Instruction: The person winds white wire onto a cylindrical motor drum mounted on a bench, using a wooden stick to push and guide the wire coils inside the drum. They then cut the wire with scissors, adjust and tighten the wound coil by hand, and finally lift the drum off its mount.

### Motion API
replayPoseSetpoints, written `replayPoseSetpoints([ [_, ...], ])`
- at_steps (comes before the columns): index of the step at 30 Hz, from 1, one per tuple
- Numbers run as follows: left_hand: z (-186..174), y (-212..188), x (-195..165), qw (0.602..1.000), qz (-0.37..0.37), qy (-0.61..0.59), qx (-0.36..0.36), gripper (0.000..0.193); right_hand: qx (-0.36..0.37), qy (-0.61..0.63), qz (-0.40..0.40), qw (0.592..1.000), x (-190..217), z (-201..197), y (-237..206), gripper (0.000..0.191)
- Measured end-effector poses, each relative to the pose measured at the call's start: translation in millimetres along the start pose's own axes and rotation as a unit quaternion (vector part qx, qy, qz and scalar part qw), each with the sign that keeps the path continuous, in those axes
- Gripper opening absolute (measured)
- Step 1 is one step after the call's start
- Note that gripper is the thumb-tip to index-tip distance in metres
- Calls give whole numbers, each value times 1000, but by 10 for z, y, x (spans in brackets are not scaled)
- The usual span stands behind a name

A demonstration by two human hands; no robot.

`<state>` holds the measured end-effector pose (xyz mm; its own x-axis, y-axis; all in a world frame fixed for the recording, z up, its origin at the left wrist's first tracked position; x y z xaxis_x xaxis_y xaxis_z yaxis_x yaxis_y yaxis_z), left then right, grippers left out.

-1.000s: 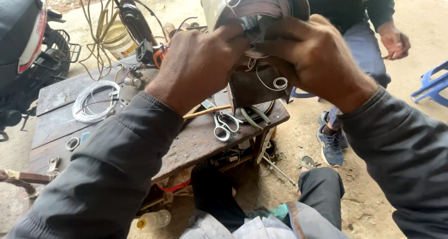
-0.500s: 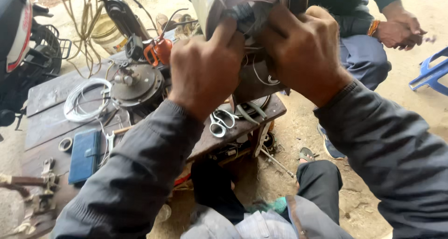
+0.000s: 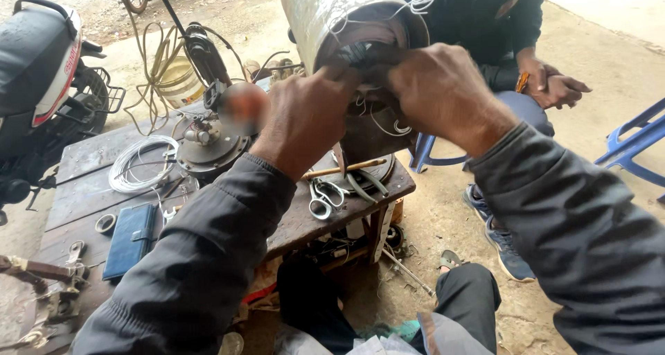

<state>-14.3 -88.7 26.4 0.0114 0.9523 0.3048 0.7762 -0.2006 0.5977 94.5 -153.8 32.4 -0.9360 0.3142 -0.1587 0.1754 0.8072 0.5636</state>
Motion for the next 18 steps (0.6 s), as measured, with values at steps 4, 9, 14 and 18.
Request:
replayPoseSetpoints([
  [4,34,-41,-7,1000,12,-20,-14,18,-21,10,2,1000,127,5,-154,20],
  [9,62,-46,-17,1000,10,-7,6,14,-84,113,-20,990,174,-87,-232,36],
  [14,-368,-221,-188,981,45,-17,-187,20,-189,237,-2,953,-49,-308,-563,28],
  [18,-328,-222,-167,987,12,-2,-162,10,-135,289,94,943,-68,-214,-619,14],
])
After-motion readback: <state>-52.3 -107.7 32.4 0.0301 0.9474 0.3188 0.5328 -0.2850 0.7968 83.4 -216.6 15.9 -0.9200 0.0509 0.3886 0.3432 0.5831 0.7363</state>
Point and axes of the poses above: each hand's wrist, its own y-axis towards the middle knuckle, its own z-axis out of the palm, x = y × z, the point moved 8 cm from there along y, towards the middle knuckle, and after that the axes turned 15 degrees about z, right-handed, at the moved point
